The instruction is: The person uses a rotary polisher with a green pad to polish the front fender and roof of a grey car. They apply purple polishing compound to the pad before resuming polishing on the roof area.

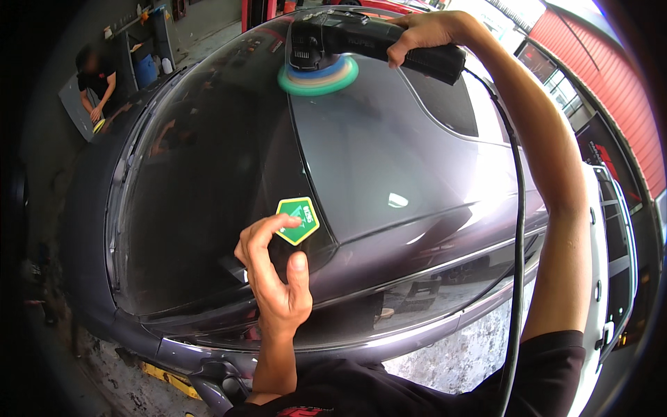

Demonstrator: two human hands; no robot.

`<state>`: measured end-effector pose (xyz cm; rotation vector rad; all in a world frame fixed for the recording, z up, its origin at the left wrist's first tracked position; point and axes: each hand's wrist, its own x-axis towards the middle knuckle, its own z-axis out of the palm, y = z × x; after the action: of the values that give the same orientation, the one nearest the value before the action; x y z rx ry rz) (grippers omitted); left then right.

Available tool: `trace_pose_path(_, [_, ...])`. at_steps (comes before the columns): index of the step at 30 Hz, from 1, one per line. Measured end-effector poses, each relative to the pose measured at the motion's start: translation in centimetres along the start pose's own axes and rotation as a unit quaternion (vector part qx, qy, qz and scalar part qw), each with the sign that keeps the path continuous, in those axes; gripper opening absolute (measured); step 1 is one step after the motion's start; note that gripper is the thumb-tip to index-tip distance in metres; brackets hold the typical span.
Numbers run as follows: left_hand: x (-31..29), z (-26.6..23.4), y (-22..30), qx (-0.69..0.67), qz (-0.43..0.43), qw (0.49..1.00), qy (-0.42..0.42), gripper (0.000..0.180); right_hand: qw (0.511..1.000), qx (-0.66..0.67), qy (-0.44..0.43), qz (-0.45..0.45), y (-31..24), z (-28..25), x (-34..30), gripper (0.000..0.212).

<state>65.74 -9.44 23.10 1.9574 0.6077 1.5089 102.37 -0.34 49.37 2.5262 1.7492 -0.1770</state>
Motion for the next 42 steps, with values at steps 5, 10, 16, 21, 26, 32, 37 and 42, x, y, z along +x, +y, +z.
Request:
trace_pose_path(5, [0.2,-0.2,-0.3,0.028,0.007,1.000,0.002,0.046,0.998,-0.017,-0.011,-0.065,-0.2,1.0,-5.3,0.098])
trace_pose_path(10, [0.5,0.2,0.0,0.043,-0.006,0.999,0.008,0.044,0.998,-0.020,-0.034,-0.056,-0.8,1.9,-13.4,0.093])
trace_pose_path(16, [0.6,0.3,0.1,0.056,-0.008,0.998,0.012,0.046,0.997,0.005,-0.063,-0.050,-0.7,2.9,-21.2,0.086])
trace_pose_path(21, [0.5,0.2,0.0,0.056,-0.003,0.998,0.009,0.047,0.997,0.020,-0.052,-0.060,0.4,3.4,-24.4,0.088])
trace_pose_path(26, [0.4,0.2,0.1,0.054,-0.001,0.999,0.002,0.045,0.999,0.015,-0.031,-0.021,1.5,3.4,-24.7,0.094])
trace_pose_path(32, [0.3,0.4,0.3,0.043,0.000,0.999,-0.002,0.043,0.999,0.023,-0.024,0.001,3.4,2.9,-22.2,0.095])
trace_pose_path(37, [0.4,0.0,0.1,0.033,0.000,0.999,0.009,0.042,1.000,0.017,0.003,0.007,3.5,2.4,-18.1,0.089])
trace_pose_path(42, [0.4,0.1,-0.1,0.033,0.000,0.999,0.005,0.043,0.999,-0.005,0.001,0.037,3.3,1.5,-14.9,0.098])
